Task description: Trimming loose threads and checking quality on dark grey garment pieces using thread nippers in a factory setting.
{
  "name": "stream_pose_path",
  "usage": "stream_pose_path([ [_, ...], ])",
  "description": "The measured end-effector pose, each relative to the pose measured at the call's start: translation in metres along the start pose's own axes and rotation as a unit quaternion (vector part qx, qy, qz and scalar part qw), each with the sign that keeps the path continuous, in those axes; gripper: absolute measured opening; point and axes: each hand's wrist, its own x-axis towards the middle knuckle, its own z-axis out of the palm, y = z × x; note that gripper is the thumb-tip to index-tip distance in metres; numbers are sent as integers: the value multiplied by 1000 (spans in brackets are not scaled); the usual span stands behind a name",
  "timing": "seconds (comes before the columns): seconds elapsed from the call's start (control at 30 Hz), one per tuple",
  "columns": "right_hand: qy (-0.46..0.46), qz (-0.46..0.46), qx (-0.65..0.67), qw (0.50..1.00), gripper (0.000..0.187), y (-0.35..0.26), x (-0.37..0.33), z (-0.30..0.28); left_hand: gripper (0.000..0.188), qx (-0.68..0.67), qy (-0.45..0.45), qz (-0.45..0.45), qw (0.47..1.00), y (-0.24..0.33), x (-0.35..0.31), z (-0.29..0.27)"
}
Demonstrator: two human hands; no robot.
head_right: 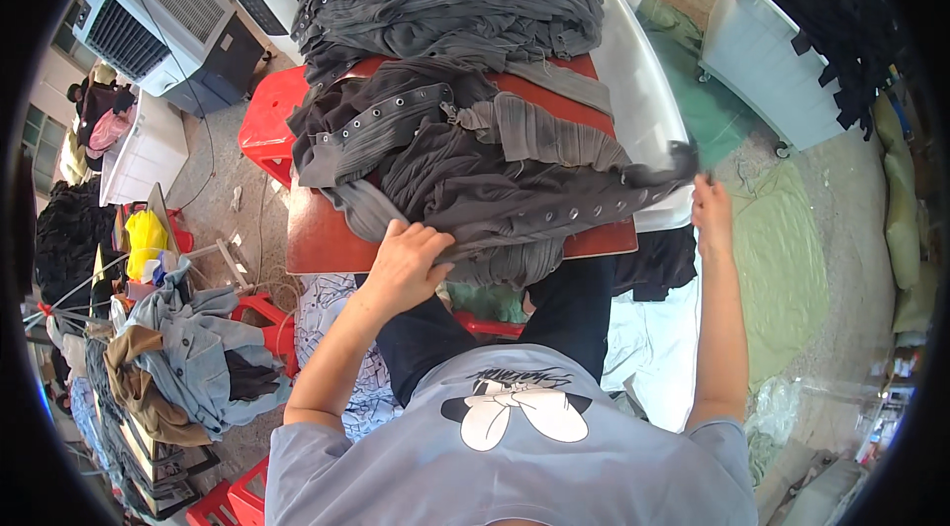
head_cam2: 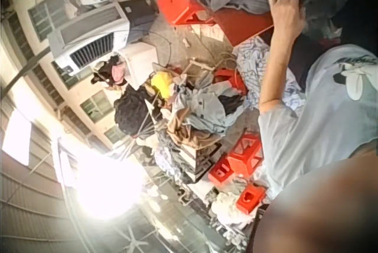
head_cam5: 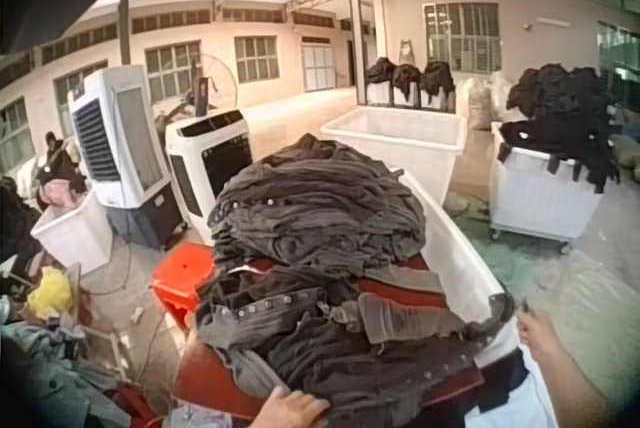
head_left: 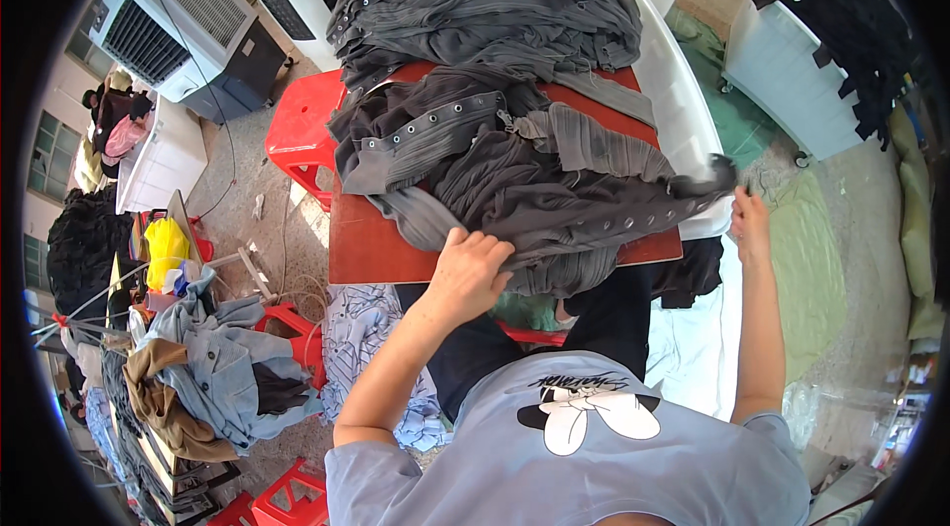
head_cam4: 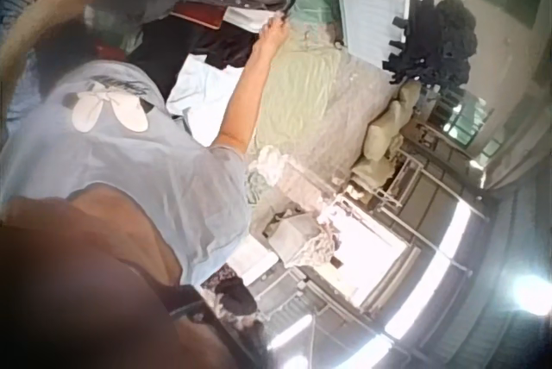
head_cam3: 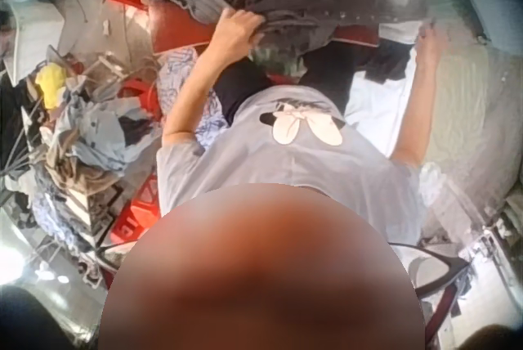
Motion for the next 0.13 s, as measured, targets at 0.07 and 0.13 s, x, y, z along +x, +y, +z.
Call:
stream_pose_path([
  [0.07,40,-40,-64,996,24,23,5,3,31,6,-46,-4,999,6,1,-3],
  [0.13,20,-162,-135,977,48,45,2,19,32,9,-77,9,997,13,5,-13],
])
